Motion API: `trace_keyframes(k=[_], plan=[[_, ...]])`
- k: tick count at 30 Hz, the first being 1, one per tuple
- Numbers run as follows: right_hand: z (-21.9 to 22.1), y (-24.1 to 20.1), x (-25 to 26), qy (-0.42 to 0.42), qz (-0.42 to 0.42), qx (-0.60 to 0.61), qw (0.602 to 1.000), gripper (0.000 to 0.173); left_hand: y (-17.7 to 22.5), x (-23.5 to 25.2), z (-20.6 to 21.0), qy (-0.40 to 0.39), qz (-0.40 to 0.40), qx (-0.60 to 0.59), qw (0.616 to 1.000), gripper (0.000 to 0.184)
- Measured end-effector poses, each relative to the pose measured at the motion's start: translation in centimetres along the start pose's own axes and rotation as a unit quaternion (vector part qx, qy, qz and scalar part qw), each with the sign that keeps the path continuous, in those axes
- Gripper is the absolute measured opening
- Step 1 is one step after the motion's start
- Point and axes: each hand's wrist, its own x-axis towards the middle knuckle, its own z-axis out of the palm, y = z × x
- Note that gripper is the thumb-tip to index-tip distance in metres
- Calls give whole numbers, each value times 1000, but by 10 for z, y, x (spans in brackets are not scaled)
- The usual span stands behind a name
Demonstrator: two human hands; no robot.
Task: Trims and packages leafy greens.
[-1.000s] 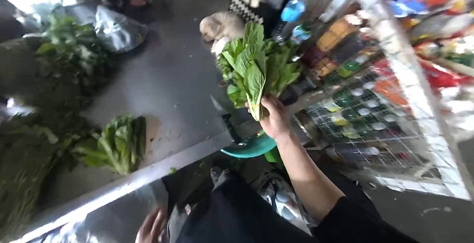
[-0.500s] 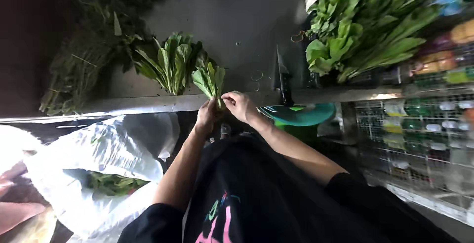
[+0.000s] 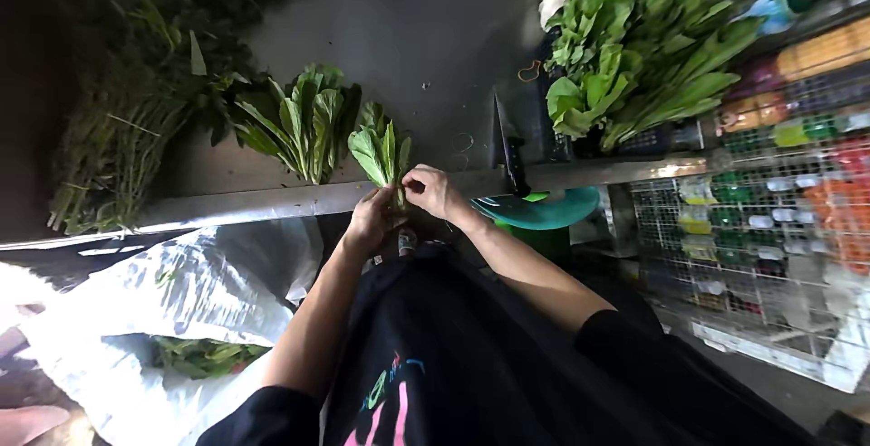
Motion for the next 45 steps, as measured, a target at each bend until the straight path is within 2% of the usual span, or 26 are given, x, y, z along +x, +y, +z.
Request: trace_keyframes(k=[4, 6, 8, 13, 18, 22, 28, 32, 35, 37, 39, 41, 43, 45], plan=[[-4, -12, -3, -41, 56, 141, 988, 11, 2, 1, 6, 45, -19, -61, 997, 32], [-1, -13, -7, -60, 77, 227, 969, 12, -1, 6, 9, 60, 2, -69, 996, 26], [1, -11, -11, -84, 72, 248, 962, 12, -6, 10, 12, 70, 25, -55, 996, 21], [-5, -4, -22, -88, 21, 141, 986, 15, -18, 13, 31, 110, 67, -26, 991, 22], [3, 14, -52, -22, -61, 79, 995, 17, -28, 22, 50, 128, 103, -114, 980, 26], [16, 26, -68, 44, -39, 79, 995, 19, -28, 31, 61, 111, 128, -127, 977, 29], [-7, 35, -65, 96, -27, 56, 993, 15, -30, 31, 61, 117, 129, -121, 977, 38], [-53, 53, -54, 139, 114, 19, 983, 26, -36, 20, 52, 87, 125, -97, 984, 34], [-86, 56, -37, 103, 209, -22, 972, 45, -42, 12, 44, 61, 107, -81, 989, 33], [-89, 52, -30, 91, 213, -2, 973, 43, -44, 13, 42, 69, 91, -123, 986, 32], [-77, 40, -32, 53, 215, 74, 972, 43, -47, 14, 42, 81, 83, -156, 981, 33], [-59, 24, -34, -21, 241, 147, 959, 50, -47, 13, 44, 86, 79, -167, 979, 34], [-39, 13, -30, -71, 267, 148, 950, 58, -47, 13, 44, 86, 74, -170, 979, 34], [-26, 7, -30, -84, 268, 143, 949, 56, -47, 10, 41, 85, 67, -171, 979, 33]])
